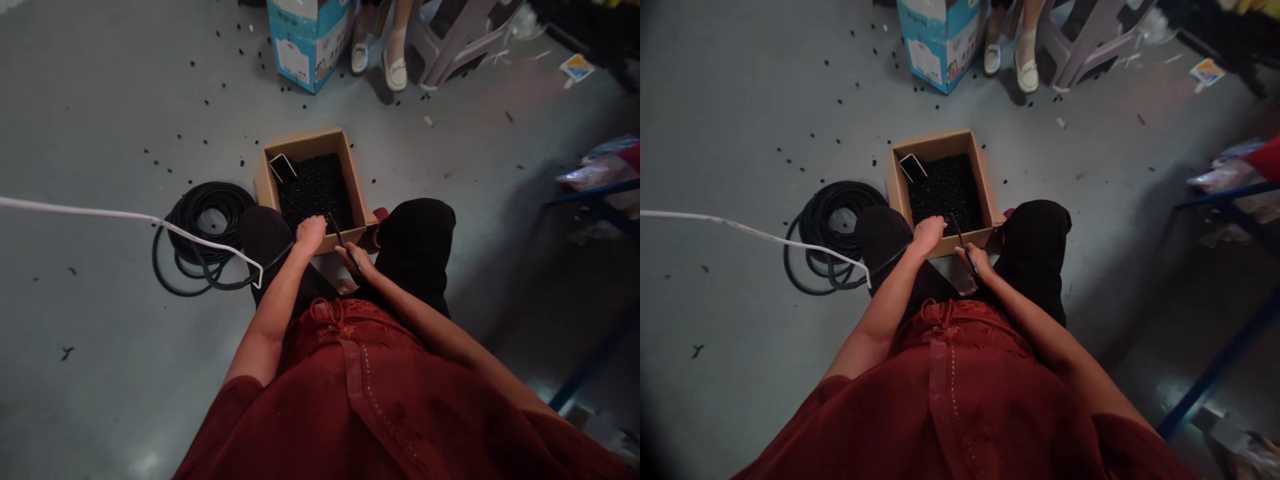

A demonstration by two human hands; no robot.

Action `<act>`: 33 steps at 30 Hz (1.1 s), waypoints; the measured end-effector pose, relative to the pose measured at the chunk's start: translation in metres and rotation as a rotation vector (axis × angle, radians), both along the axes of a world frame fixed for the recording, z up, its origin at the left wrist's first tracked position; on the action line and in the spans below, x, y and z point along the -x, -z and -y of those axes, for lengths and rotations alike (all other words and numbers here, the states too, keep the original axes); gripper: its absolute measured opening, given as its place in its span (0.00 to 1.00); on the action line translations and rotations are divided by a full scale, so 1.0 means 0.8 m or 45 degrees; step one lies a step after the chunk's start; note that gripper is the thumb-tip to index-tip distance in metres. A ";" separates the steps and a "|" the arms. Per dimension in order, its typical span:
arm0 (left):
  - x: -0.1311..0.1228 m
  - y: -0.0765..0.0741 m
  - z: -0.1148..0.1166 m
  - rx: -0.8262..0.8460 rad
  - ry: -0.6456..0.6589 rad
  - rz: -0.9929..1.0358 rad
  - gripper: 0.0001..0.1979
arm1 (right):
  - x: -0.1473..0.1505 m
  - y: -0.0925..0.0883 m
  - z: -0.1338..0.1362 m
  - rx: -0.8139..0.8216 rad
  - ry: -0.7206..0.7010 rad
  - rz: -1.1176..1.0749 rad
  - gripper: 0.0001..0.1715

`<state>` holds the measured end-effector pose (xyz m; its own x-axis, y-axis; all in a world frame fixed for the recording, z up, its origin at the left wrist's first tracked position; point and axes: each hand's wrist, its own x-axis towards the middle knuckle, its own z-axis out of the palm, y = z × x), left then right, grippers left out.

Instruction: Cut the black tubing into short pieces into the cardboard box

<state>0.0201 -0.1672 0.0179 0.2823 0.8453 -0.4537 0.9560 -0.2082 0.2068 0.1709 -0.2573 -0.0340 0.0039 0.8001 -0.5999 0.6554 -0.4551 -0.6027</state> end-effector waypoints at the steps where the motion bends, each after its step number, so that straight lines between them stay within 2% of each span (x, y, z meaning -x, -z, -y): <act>1: 0.003 -0.004 -0.012 -0.039 0.003 0.012 0.20 | -0.002 -0.002 -0.005 0.018 0.067 -0.081 0.20; 5: 0.029 -0.025 -0.071 -0.176 -0.019 0.051 0.20 | -0.010 -0.009 -0.029 0.044 0.256 -0.327 0.22; 11: 0.063 -0.061 -0.161 -0.377 -0.039 0.123 0.21 | -0.017 -0.023 -0.094 0.025 0.295 -0.453 0.25; 14: 0.063 -0.067 -0.190 -0.472 -0.043 0.116 0.21 | -0.020 -0.034 -0.133 0.037 0.303 -0.489 0.25; 16: 0.059 -0.061 -0.204 -0.449 -0.035 0.118 0.21 | -0.022 -0.040 -0.160 0.008 0.291 -0.479 0.24; 21: 0.050 -0.031 -0.222 -0.209 -0.032 0.297 0.27 | -0.019 -0.053 -0.223 -0.087 0.289 -0.467 0.22; 23: 0.047 -0.024 -0.223 -0.116 -0.071 0.398 0.31 | -0.018 -0.053 -0.243 -0.173 0.314 -0.523 0.20; 25: 0.043 -0.021 -0.221 -0.037 -0.087 0.475 0.35 | -0.018 -0.050 -0.259 -0.254 0.342 -0.578 0.21; 29: 0.030 -0.018 -0.212 0.076 -0.015 0.576 0.40 | -0.018 -0.042 -0.273 -0.330 0.401 -0.726 0.28; 33: 0.012 -0.010 -0.205 0.059 0.051 0.585 0.39 | -0.014 -0.037 -0.278 -0.408 0.456 -0.772 0.27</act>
